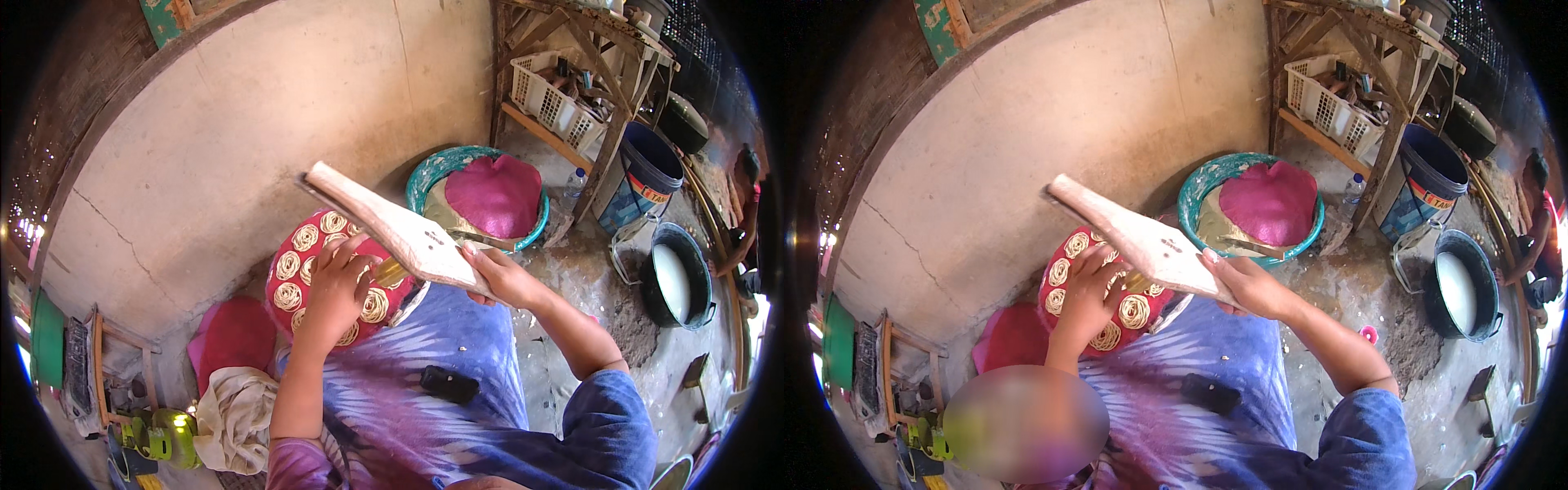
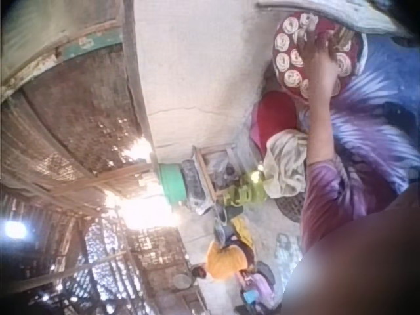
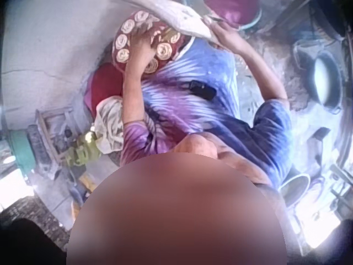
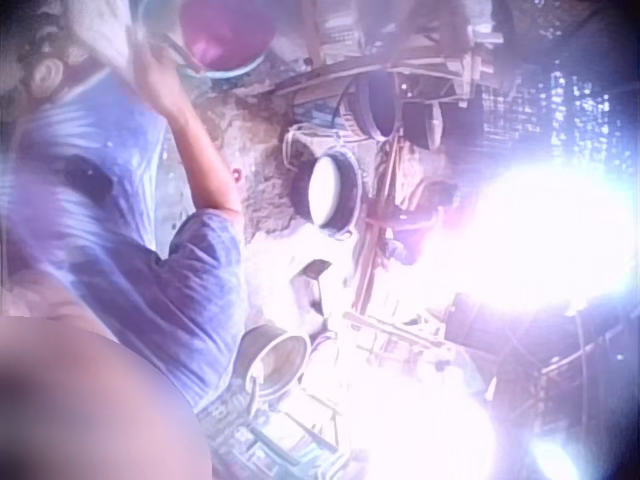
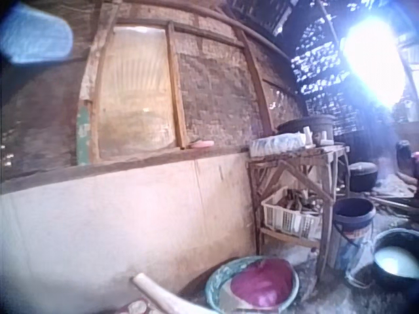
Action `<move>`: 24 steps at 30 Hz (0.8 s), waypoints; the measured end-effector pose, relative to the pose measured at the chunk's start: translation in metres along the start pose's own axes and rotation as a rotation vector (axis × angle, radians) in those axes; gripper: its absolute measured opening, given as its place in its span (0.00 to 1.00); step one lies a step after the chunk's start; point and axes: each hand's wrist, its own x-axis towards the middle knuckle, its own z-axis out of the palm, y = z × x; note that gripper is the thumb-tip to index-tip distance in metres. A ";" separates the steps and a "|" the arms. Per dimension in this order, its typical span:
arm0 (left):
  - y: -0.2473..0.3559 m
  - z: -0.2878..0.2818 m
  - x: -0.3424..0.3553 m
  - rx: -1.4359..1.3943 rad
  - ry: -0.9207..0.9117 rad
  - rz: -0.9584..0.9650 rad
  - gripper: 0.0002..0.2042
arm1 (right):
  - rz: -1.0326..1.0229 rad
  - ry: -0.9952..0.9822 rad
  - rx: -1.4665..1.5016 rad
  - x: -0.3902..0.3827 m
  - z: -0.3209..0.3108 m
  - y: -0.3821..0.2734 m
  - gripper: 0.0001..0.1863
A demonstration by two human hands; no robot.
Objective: The person sits on the floor and uses a handheld extruder to press dough into spiral shapes onto a red tray. They repeatedly scoop dough from a container, extrude it into coils, and arrange the formed noodles on the tray.
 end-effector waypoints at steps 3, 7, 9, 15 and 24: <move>0.003 -0.017 -0.002 -0.173 -0.025 -0.163 0.21 | -0.038 -0.033 -0.035 -0.011 0.009 -0.021 0.40; 0.013 -0.036 -0.034 -0.371 -0.151 -0.143 0.24 | -0.028 -0.092 -0.148 -0.024 0.020 -0.038 0.39; 0.016 -0.041 -0.057 -0.478 -0.411 -0.003 0.30 | -0.122 -0.183 -0.329 -0.028 0.032 -0.038 0.37; 0.045 0.004 -0.138 -1.708 -0.352 -0.844 0.29 | -0.448 -0.163 -0.635 -0.034 0.066 -0.009 0.26; 0.072 0.050 -0.138 -2.519 -0.356 -0.768 0.22 | -0.791 -0.298 -0.564 0.025 0.051 0.037 0.21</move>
